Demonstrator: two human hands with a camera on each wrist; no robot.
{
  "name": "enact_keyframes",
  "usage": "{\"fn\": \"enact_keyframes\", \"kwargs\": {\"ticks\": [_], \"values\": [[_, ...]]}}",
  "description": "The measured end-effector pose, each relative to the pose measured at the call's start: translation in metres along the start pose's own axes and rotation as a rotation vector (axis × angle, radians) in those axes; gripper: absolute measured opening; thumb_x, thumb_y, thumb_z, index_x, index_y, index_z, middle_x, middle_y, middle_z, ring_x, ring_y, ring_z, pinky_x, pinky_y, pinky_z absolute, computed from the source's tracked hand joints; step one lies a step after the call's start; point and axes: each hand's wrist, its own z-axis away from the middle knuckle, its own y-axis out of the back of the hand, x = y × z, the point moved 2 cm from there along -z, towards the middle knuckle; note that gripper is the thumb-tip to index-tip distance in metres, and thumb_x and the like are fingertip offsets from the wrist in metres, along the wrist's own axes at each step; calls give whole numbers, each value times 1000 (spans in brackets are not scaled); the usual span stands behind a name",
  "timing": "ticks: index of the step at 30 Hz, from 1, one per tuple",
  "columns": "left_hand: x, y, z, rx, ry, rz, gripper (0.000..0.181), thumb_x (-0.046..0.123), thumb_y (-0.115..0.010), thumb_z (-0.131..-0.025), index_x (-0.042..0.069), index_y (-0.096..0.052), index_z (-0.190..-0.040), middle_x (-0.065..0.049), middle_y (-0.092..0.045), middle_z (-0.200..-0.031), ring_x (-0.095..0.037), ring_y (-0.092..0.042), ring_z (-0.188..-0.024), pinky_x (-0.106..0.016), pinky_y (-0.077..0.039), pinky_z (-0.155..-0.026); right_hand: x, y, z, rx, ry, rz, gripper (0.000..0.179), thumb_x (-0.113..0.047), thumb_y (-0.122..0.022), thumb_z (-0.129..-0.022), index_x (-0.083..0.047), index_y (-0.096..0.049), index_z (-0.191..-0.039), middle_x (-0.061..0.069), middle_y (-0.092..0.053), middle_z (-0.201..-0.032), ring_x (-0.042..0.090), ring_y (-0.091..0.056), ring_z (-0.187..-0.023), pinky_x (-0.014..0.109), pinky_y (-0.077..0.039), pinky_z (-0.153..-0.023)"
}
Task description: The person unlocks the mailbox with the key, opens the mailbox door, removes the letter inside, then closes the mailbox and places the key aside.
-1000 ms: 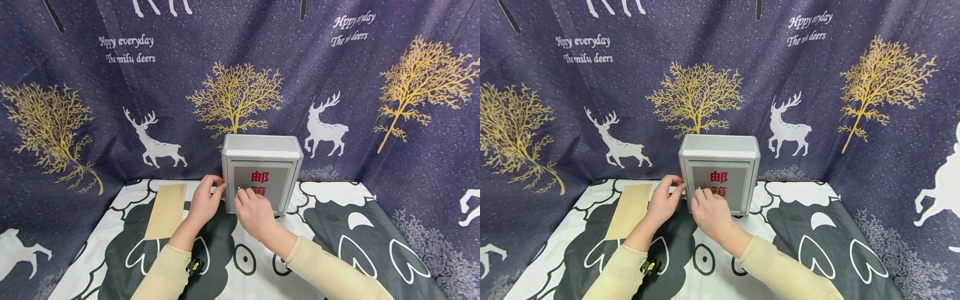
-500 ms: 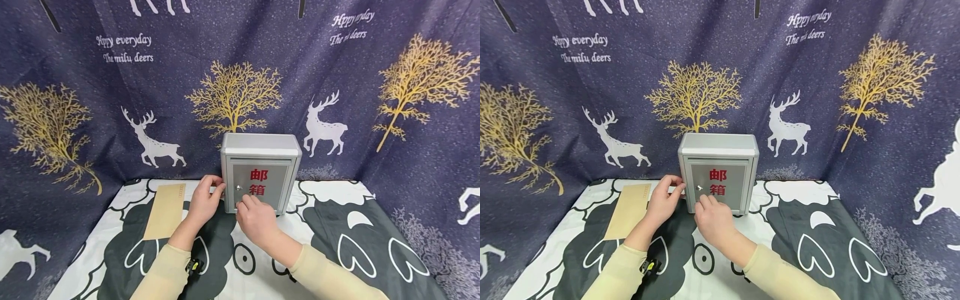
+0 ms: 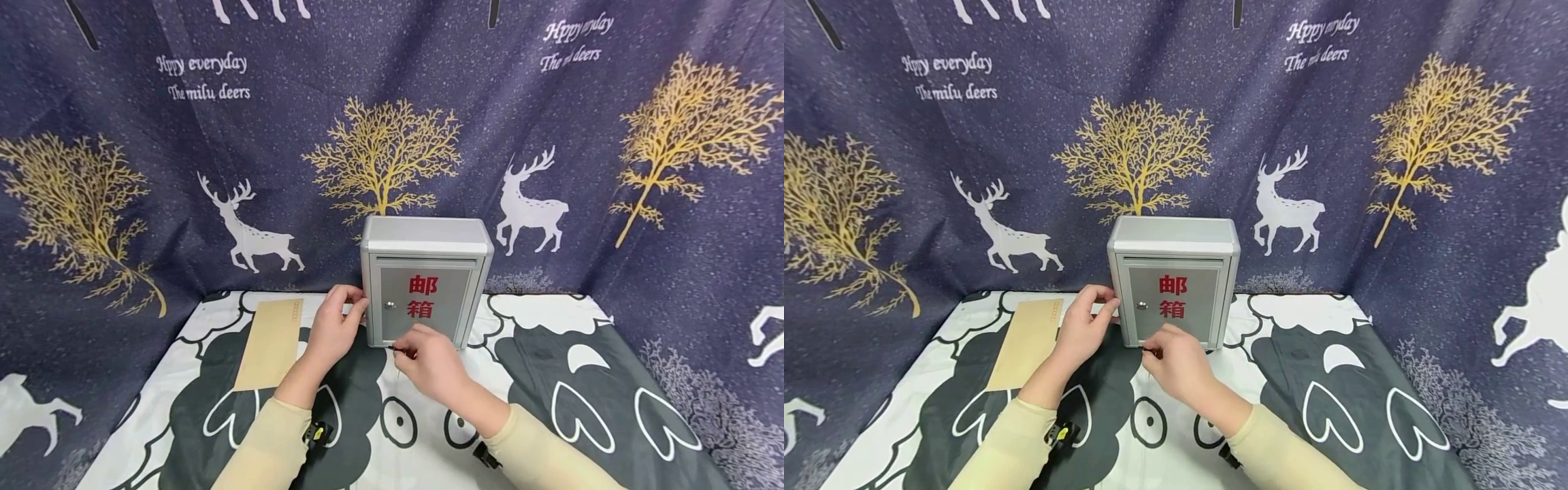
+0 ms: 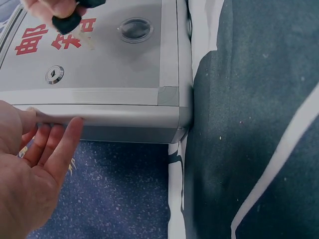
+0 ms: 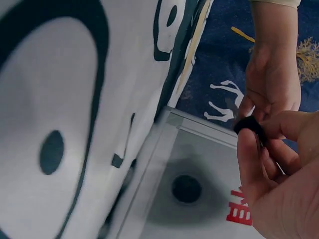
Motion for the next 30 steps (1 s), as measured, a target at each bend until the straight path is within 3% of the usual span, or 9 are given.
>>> {"fn": "enact_keyframes", "kwargs": {"ticks": [6,11,14,21,30], "values": [[-1,1,-1,8,-12,-15,7,13,-70,-111,8,-70,-115,-8,-67,-116,-27,-69,-115,-40,-63,-81,14,-1,5,-129,-237,-212,9,0,-83,-91,-8,-84,-96,-6,-74,-88,3,-67,-72,23,-58,-61],[-1,1,-1,5,-15,-8,8,14,-71,-111,8,-70,-116,-8,-67,-116,-28,-69,-116,-43,-64,-82,31,-5,10,-220,-439,-411,6,-2,-79,-96,-3,-81,-102,1,-78,-86,14,-75,-69,31,-64,-62],[-1,0,-1,3,-18,-6,8,14,-71,-112,8,-70,-116,-8,-68,-116,-28,-69,-116,-43,-64,-83,39,-6,13,-248,-516,-471,7,-2,-77,-97,0,-79,-103,4,-77,-83,21,-78,-70,40,-68,-67],[-2,1,0,-3,2,-2,9,14,-70,-112,8,-70,-117,-7,-67,-116,-27,-69,-117,-44,-64,-84,52,-6,18,-290,-604,-512,9,-2,-77,-98,4,-77,-104,8,-75,-82,24,-78,-70,39,-69,-68],[-2,0,0,-7,-7,31,7,12,-70,-111,6,-69,-115,-9,-66,-116,-28,-70,-116,-35,-66,-81,60,-6,21,-343,-633,-416,5,2,-77,-97,2,-74,-93,9,-73,-74,21,-76,-63,36,-67,-61]]}}
